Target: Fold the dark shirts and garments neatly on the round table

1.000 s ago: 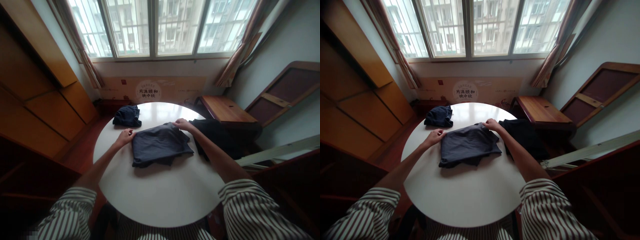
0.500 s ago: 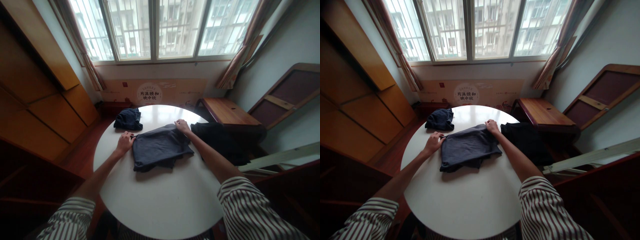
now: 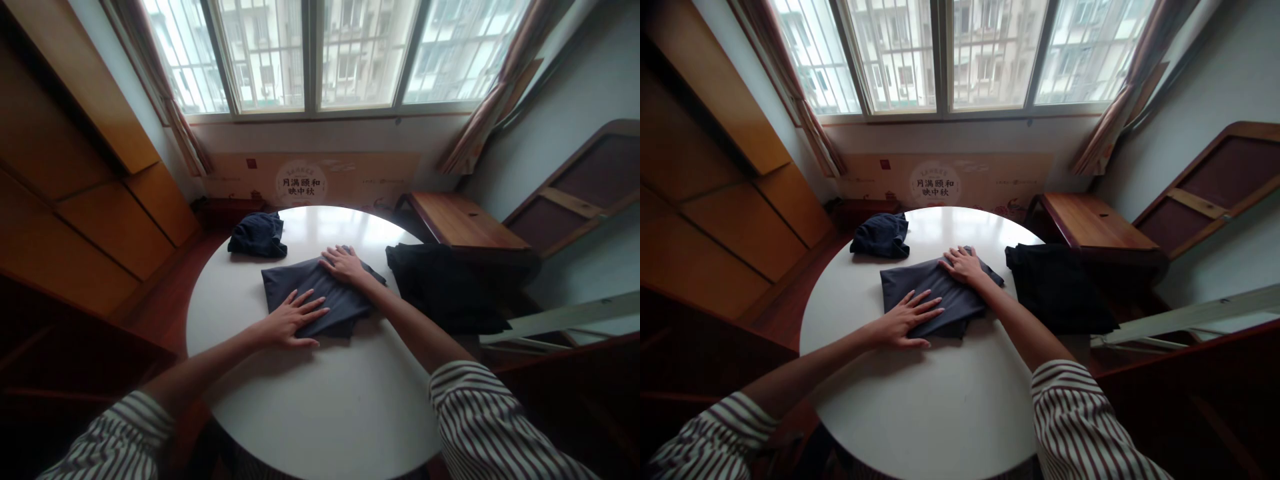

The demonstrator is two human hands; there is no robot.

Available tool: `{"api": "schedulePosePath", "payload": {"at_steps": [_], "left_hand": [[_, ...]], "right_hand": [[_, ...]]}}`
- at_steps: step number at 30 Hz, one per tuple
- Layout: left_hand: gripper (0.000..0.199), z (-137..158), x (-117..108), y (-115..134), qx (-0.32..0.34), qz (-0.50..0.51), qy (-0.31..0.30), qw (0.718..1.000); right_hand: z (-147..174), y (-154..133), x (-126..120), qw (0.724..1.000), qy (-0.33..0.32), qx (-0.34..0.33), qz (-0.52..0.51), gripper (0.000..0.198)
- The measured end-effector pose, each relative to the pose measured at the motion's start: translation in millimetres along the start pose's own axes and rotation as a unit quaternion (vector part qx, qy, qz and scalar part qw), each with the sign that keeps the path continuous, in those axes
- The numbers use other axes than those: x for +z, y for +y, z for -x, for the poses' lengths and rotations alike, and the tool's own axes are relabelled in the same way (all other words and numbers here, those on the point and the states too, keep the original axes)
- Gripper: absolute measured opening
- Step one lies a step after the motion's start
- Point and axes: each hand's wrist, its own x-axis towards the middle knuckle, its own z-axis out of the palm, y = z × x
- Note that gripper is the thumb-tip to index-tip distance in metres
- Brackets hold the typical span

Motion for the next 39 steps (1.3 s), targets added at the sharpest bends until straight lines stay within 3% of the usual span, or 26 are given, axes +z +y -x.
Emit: {"api": "schedulePosePath", "payload": {"at_steps": [6, 13, 16, 19, 22, 24, 26, 28, 30, 33, 35, 37, 39], "left_hand": [[0.077, 17, 4, 18, -0.009, -0.004, 0.015, 1.000], [0.051, 33, 15, 19, -0.039, -0.067, 0.066, 0.995], [0.053, 48, 1, 17, -0.019, -0.092, 0.074, 0.993], [0.042, 63, -25, 16, -0.002, -0.048, 0.049, 0.998], [0.024, 63, -53, 2, 0.002, 0.032, 0.029, 0.999], [0.020, 50, -65, -21, -0.034, 0.073, 0.097, 0.992], [0.024, 32, -70, -50, -0.086, 0.104, 0.192, 0.972], [0.031, 12, -69, -78, -0.115, 0.125, 0.223, 0.960], [0.034, -4, -68, -98, -0.119, 0.142, 0.204, 0.961], [0.032, -18, -75, -110, -0.112, 0.169, 0.161, 0.966], [0.031, -21, -91, -108, -0.113, 0.183, 0.148, 0.965], [0.032, -19, -116, -100, -0.108, 0.164, 0.203, 0.959], [0.030, -13, -144, -88, -0.081, 0.092, 0.312, 0.942]], "right_hand": [[-21, 16, -7, 0.997, -0.034, 0.061, -0.028, 0.055], [-2, 17, -20, 0.999, 0.003, 0.048, -0.008, 0.054], [16, 26, -36, 0.999, -0.019, 0.049, -0.010, 0.051], [37, 36, -55, 0.995, -0.061, 0.038, -0.068, 0.056], [58, 41, -72, 0.970, -0.157, 0.035, -0.182, 0.062], [69, 41, -79, 0.946, -0.231, 0.044, -0.223, 0.059], [77, 39, -84, 0.933, -0.261, 0.049, -0.244, 0.056], [82, 36, -86, 0.929, -0.248, 0.041, -0.270, 0.055], [85, 34, -89, 0.933, -0.220, 0.024, -0.285, 0.056], [89, 33, -101, 0.944, -0.174, -0.008, -0.279, 0.054], [93, 31, -115, 0.957, -0.136, -0.044, -0.253, 0.044], [100, 28, -134, 0.974, -0.046, -0.076, -0.208, 0.035], [110, 22, -154, 0.980, 0.080, -0.092, -0.155, 0.033]]}}
